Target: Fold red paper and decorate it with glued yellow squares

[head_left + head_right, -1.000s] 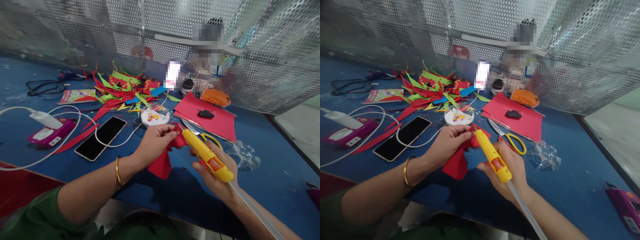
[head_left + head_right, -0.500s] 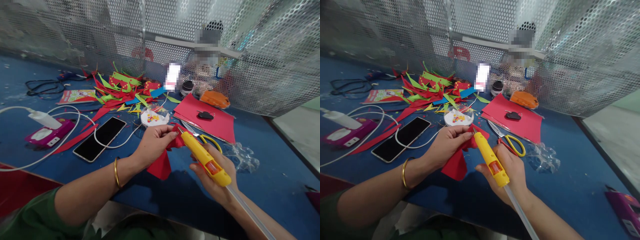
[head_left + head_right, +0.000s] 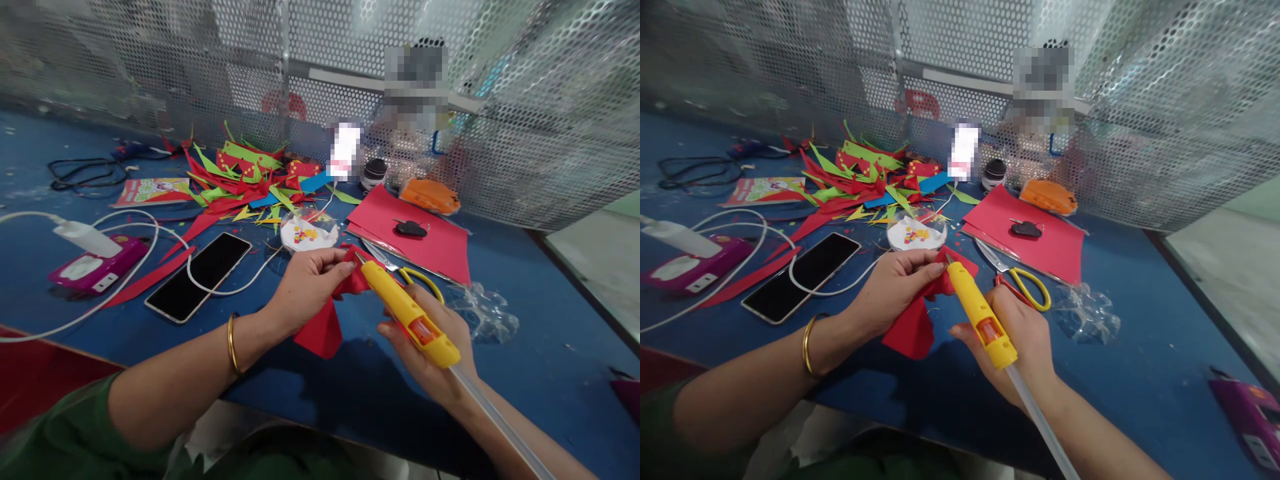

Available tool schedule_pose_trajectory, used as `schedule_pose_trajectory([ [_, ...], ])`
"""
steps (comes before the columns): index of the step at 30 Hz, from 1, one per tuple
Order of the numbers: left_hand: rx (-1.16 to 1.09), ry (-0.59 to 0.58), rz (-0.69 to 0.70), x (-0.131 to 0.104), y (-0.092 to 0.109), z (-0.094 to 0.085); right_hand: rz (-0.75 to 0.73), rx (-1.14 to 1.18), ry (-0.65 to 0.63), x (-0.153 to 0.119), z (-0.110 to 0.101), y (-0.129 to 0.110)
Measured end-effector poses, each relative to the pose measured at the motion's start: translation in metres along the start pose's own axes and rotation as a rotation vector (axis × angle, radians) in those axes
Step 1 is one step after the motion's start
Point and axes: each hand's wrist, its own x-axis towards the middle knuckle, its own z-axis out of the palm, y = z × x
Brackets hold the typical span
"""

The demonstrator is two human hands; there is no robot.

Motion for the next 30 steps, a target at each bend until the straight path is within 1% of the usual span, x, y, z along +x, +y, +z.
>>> schedule_pose_trajectory([
  [9, -0.013, -0.019, 0.02, 0.0019, -0.0024, -0.0009, -0.02, -0.039, -0.003, 0.0015, -0.0001, -0.0012],
  [17, 0.006, -0.015, 0.028, 0.0011, -0.0009, -0.0007, -0.027, -0.069, 0.039, 0.0038, 0.0023, -0.0038],
  [22, 0.003, -0.01, 0.008, 0.0012, -0.0003, -0.0006, -0.015, -0.073, 0.065, 0.002, 0.0033, -0.0027],
  [27, -0.015, -0.009, 0.008, 0.0011, 0.0, 0.0004, -0.016, -0.084, 0.041, 0.0018, 0.0029, -0.0018],
  [30, -0.026, -0.003, 0.002, 0.0012, 0.0003, 0.0011, -0.02, -0.083, 0.067, 0.0017, 0.0039, -0.0004],
])
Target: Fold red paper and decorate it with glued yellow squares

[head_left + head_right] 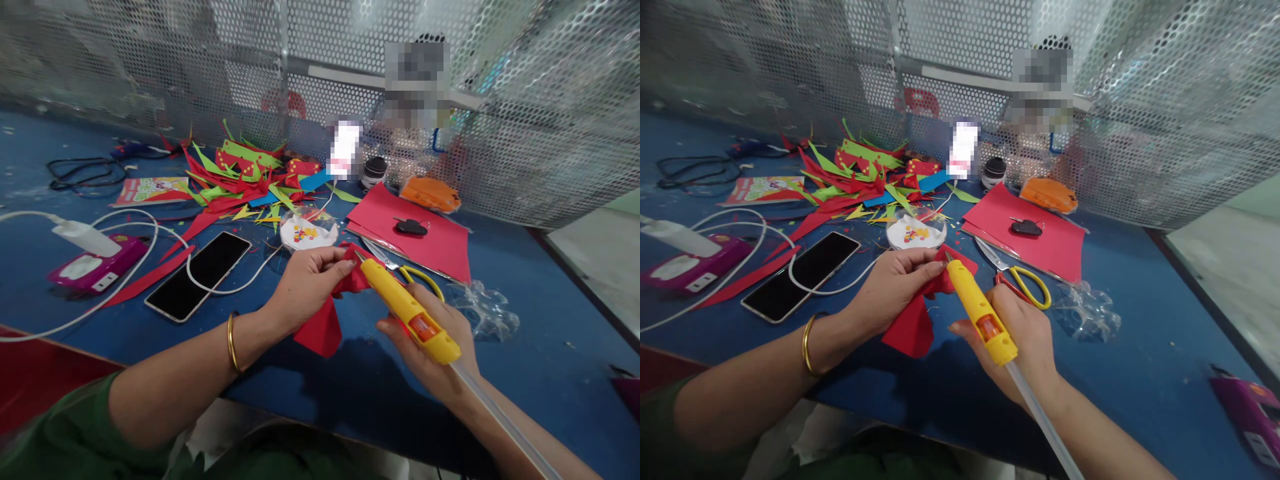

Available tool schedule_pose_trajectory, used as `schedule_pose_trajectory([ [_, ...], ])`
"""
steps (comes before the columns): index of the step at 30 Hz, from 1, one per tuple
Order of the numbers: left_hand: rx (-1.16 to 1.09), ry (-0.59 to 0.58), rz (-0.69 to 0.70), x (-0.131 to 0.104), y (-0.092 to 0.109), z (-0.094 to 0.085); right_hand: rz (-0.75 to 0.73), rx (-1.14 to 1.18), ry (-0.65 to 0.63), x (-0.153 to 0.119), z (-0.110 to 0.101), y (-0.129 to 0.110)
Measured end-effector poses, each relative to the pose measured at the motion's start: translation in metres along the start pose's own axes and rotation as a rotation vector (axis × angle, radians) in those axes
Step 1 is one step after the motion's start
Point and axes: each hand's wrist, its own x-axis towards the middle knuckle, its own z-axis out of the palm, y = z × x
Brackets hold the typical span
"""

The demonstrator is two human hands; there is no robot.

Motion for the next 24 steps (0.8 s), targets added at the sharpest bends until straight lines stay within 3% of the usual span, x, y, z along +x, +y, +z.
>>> schedule_pose_trajectory([
  [11, -0.024, -0.003, 0.0, 0.0009, -0.001, -0.0003, -0.05, -0.059, -0.009, 0.006, -0.0063, -0.0065],
  [24, -0.004, -0.012, 0.02, 0.0012, -0.0014, -0.0008, -0.01, -0.018, 0.014, 0.0, 0.0001, -0.0008],
])
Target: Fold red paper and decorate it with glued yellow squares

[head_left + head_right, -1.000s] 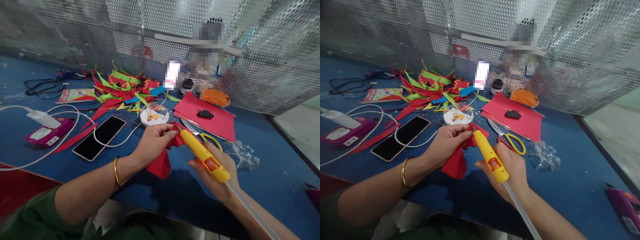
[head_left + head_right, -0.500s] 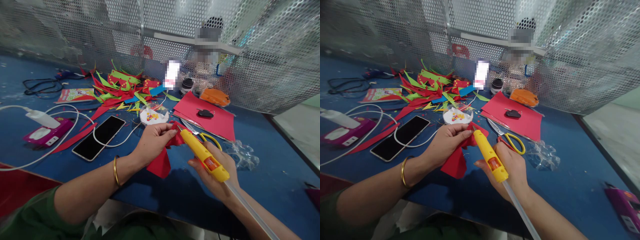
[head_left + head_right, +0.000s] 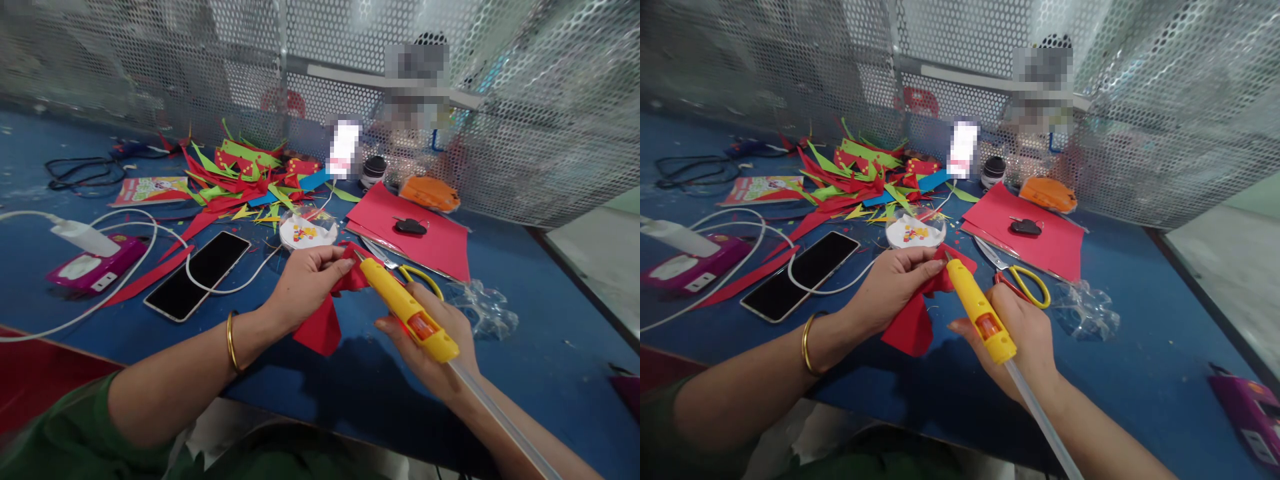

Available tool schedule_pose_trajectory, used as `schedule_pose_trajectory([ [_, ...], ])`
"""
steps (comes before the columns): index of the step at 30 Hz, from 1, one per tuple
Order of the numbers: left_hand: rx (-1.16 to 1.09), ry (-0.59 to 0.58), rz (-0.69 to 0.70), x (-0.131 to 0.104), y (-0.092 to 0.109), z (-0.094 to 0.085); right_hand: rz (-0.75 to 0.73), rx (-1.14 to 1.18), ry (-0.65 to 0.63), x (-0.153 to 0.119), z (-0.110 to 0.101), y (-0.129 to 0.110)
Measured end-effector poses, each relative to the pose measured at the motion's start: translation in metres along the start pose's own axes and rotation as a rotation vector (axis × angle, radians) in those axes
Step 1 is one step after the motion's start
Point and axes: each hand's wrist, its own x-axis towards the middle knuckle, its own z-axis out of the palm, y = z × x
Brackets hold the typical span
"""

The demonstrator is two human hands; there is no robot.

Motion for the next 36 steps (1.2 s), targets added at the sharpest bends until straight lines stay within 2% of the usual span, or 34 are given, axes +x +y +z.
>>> schedule_pose_trajectory([
  [29, 0.016, -0.004, 0.004, -0.0004, -0.0021, -0.0016, 0.009, -0.023, -0.074, 0.002, -0.0064, -0.0005],
  [36, 0.008, 0.006, 0.001, -0.0012, 0.0008, -0.0002, -0.006, -0.041, -0.039, 0.0039, -0.006, -0.0022],
])
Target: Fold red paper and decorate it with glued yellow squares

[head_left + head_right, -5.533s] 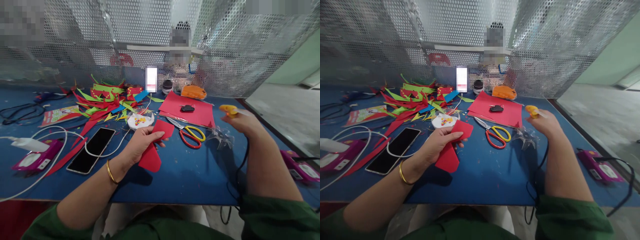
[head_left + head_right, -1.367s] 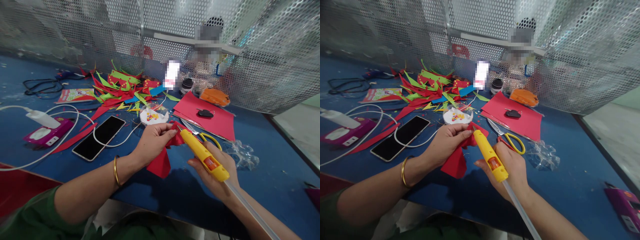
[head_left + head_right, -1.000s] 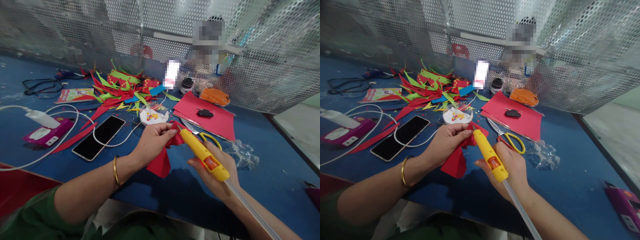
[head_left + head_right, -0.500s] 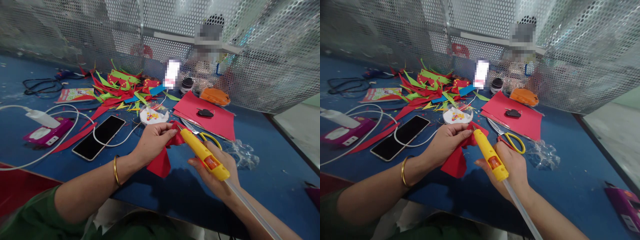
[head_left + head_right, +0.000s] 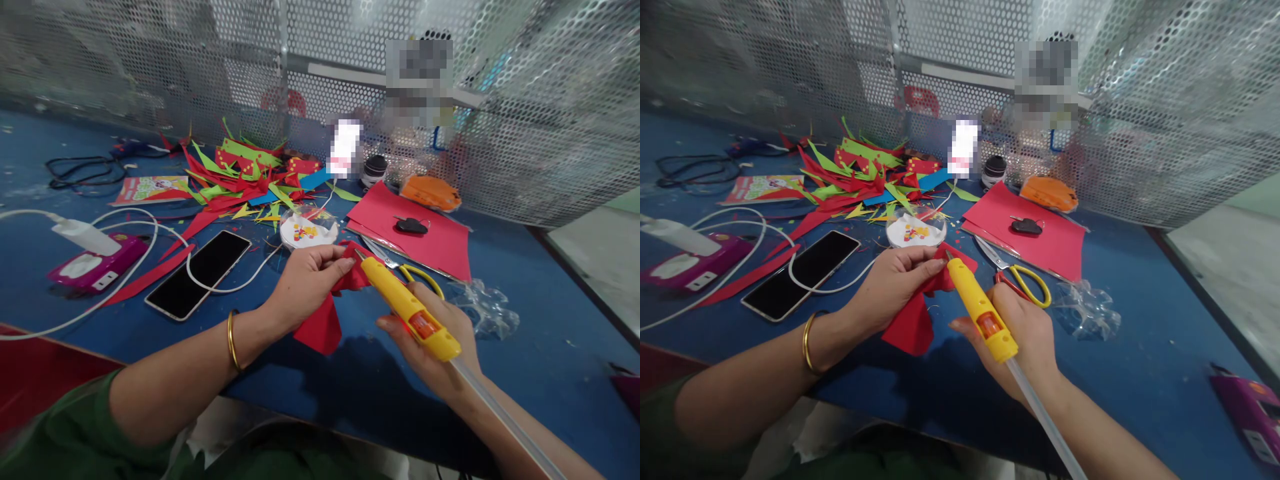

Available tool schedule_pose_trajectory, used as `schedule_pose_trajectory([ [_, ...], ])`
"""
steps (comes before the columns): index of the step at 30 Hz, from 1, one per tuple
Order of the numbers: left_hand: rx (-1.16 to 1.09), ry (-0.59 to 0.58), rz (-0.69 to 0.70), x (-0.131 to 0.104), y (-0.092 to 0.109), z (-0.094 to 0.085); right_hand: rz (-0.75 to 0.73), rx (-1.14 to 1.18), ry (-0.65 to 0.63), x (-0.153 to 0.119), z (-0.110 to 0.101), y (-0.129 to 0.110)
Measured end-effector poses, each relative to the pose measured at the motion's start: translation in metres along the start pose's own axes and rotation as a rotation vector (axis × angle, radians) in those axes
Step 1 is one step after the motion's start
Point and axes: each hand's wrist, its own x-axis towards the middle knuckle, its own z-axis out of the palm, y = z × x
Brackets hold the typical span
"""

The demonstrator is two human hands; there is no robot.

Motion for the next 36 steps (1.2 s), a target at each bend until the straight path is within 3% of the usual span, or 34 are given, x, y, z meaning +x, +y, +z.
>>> schedule_pose_trajectory([
  [26, 0.008, 0.011, 0.013, 0.001, -0.0016, -0.0003, 0.04, 0.011, -0.039, -0.0047, -0.0007, 0.0055],
  [36, 0.004, -0.003, 0.009, 0.0023, -0.0039, -0.0011, -0.029, 0.006, -0.032, -0.0017, -0.0012, 0.0021],
])
